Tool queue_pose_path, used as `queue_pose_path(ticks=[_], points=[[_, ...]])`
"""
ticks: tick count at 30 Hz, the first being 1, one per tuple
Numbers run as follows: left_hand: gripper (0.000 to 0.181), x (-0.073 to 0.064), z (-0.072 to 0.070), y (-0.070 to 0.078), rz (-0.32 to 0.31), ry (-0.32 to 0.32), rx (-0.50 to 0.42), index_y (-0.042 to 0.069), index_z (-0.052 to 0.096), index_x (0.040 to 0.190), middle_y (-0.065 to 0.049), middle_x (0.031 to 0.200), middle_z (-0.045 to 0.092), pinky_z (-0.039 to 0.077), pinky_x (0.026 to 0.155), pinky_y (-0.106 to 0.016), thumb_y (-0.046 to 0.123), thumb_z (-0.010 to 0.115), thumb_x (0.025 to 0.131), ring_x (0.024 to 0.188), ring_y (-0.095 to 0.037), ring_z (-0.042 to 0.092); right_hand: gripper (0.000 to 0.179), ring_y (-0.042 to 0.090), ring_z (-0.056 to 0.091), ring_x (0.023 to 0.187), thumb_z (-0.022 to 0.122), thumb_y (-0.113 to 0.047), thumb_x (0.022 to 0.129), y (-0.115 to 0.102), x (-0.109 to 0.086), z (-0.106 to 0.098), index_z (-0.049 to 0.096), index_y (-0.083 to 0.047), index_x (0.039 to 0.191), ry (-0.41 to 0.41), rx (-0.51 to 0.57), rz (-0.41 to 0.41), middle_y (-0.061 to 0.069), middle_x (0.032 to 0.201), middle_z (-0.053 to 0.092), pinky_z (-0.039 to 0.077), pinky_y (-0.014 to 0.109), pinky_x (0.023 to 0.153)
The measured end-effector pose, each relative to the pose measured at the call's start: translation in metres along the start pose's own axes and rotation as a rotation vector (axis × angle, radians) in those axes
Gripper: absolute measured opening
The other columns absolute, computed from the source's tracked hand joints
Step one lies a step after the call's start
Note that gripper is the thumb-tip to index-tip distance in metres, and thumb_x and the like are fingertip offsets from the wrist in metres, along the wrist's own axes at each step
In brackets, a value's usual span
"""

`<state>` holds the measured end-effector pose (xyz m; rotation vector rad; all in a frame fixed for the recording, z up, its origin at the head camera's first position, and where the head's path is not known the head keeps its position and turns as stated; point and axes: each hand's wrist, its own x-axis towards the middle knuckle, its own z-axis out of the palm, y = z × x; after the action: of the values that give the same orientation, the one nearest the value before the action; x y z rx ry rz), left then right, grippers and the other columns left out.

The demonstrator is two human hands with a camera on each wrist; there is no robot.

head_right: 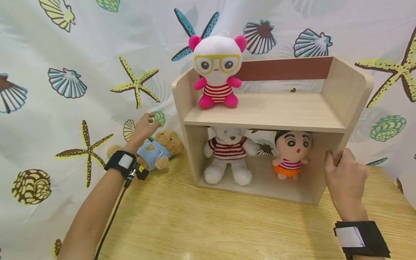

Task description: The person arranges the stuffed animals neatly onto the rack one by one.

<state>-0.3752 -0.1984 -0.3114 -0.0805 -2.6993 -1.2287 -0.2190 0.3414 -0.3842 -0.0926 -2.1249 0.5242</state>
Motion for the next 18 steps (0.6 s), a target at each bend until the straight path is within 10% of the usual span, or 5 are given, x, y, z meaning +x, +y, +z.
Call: queue_pose_path(ticks=[18], points=[[0.053, 0.008, 0.000, -0.014, -0.004, -0.172, 0.271, -0.001, 0.040, 0.149, -0.031, 0.145, 0.041, 0.045, 0.092, -0.052, 0.025, 0.052, 0.104, 0.127, -0.045, 0.046, 0.029, 0.042, 0.049, 0.042, 0.059, -0.006, 0.093, 0.000, 0.001, 0.000, 0.049, 0.011, 0.072, -0.002, -0.002, -0.014, 0.031, 0.060, 0.053, 0.024, 0.035, 0.039]])
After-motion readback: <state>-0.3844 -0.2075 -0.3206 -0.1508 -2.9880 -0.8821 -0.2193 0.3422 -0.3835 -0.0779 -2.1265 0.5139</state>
